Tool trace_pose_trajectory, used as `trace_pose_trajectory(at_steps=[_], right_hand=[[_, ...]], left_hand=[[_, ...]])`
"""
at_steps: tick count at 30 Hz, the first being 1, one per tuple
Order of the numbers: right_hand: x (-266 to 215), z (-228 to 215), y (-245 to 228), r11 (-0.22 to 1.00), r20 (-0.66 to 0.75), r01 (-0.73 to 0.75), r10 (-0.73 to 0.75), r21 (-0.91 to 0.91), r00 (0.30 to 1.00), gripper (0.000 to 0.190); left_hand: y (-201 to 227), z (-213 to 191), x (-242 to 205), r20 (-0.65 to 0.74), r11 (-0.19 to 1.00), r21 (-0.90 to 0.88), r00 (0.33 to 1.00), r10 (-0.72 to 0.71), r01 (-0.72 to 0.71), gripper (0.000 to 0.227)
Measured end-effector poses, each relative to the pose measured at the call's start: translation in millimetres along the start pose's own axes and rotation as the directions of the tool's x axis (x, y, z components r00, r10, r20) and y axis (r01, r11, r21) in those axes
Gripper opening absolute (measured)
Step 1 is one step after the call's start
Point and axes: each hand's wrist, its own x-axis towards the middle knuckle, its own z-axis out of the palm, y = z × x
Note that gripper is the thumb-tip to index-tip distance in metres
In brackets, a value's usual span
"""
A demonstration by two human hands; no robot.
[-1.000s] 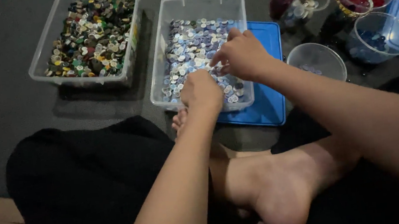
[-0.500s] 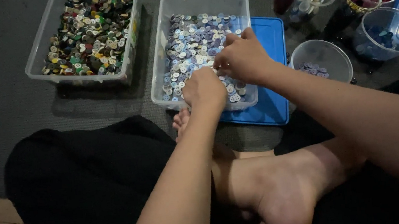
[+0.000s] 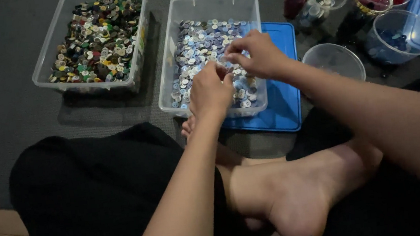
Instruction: Sorting various buttons from a large container into smaller containers and a tray.
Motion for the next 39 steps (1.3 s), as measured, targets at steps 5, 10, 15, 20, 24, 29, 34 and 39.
trace_pose_trajectory(at_steps=[5,10,15,20,24,29,34,39], right_hand=[[2,-32,-33,0.953,0.1,-0.138,0.114,0.271,0.988,0.015],[-9,-45,-46,0.939,0.033,-0.151,0.148,0.309,0.988,0.009],[-23,-58,-57,0.89,-0.036,-0.229,0.264,0.393,0.964,0.02],[-50,-100,-70,0.948,0.0,-0.262,0.267,0.18,0.964,0.019],[-86,-139,-71,0.905,-0.017,-0.413,0.416,0.1,0.909,0.02],[-131,-156,-44,0.886,-0.175,-0.463,0.455,-0.006,0.873,0.019],[-145,-140,-29,0.853,-0.276,-0.51,0.467,-0.108,0.84,0.026],[-138,-100,-57,0.926,-0.431,-0.348,0.258,-0.145,0.865,0.019]], left_hand=[[-19,15,14,-0.141,0.995,-0.079,0.989,0.051,-0.063,0.017],[-13,6,10,-0.147,0.973,-0.229,0.989,0.008,-0.042,0.026],[-5,5,11,-0.124,0.819,-0.561,0.99,0.061,-0.121,0.055],[41,33,-4,-0.082,0.873,-0.449,0.982,0.17,-0.188,0.053],[88,63,-26,-0.033,0.887,-0.44,0.99,0.137,-0.138,0.038],[119,111,-26,-0.018,0.894,-0.382,0.969,0.247,-0.235,0.028],[109,112,4,0.13,0.942,-0.152,0.939,0.318,-0.298,0.021],[36,67,51,-0.288,0.889,0.361,0.873,0.394,-0.282,0.014]])
